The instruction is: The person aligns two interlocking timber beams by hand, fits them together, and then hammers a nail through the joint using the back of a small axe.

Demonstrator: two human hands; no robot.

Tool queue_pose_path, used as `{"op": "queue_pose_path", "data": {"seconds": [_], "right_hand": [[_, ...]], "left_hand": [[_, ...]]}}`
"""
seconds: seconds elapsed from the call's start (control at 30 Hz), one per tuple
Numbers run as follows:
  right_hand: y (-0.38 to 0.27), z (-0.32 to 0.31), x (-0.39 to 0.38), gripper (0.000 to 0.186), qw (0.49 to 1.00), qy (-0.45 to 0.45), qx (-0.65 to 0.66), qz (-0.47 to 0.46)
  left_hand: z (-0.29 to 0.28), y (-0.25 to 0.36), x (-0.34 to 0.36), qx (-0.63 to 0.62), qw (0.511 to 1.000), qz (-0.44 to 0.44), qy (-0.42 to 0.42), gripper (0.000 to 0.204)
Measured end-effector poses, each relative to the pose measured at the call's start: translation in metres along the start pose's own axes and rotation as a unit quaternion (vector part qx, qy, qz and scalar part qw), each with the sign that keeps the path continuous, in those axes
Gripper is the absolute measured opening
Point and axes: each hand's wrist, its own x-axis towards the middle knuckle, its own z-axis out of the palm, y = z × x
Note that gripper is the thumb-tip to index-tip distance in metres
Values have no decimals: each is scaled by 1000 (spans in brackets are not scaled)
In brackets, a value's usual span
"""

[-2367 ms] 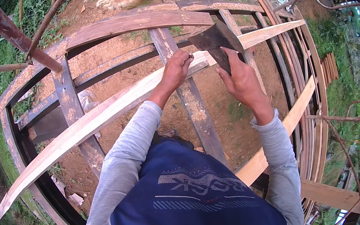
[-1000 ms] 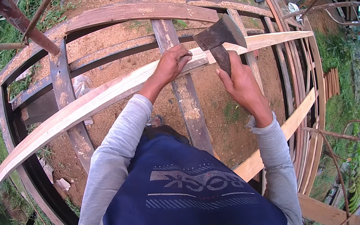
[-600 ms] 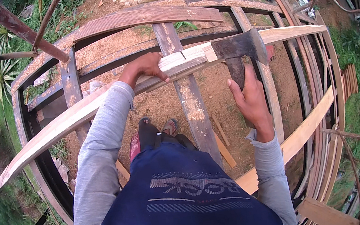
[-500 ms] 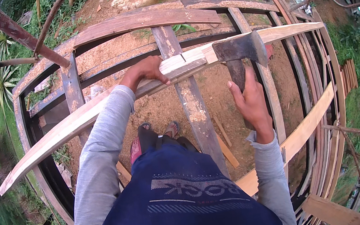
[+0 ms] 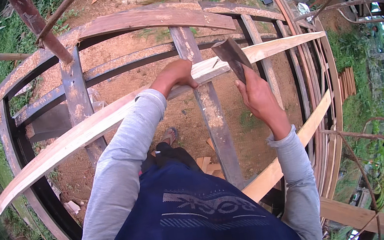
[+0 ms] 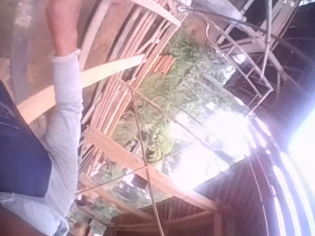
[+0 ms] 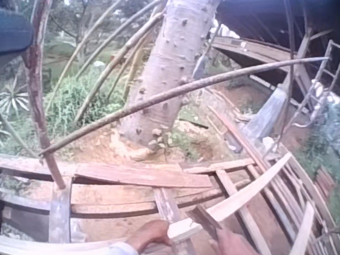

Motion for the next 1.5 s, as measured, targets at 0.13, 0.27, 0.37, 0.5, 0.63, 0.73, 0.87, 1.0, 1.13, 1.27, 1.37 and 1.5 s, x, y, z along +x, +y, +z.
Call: {"op": "queue_pose_path", "data": {"seconds": [0.13,0.27,0.37,0.5,0.63,0.73,0.87,1.0,1.13,1.27,1.37,1.5], "right_hand": [[-26,-3,29,50,951,-226,-50,205],[-66,-38,47,44,994,31,17,102],[-91,-63,69,29,947,232,221,-34],[-69,-22,29,33,971,193,137,12],[-18,25,-7,42,955,-184,-76,219],[-63,-2,22,41,970,-56,52,230],[-97,-68,68,20,940,210,269,28],[-89,-66,65,55,863,315,365,-148],[-29,31,-17,39,980,-11,-27,195],[-37,19,0,27,951,-177,-7,253],[-65,-34,28,35,958,39,168,228],[-88,-75,57,56,876,346,333,-44]], "left_hand": [[-5,-7,-2,-7,1000,1,-3,65],[-3,-16,-9,-7,1000,0,4,67],[-10,-14,-10,1,1000,11,19,69],[-10,-11,-18,-17,1000,-5,3,68],[-11,-4,-8,-22,1000,15,-12,64],[0,-14,-15,-12,999,33,12,60],[-6,-22,-9,-9,1000,18,22,59],[-8,-24,-11,-14,1000,11,14,60],[-19,-17,0,-24,999,26,-13,61],[-9,-28,5,-24,999,44,-6,62],[-6,-26,3,-28,999,40,13,65],[-11,-26,-1,-25,999,31,3,66]]}}
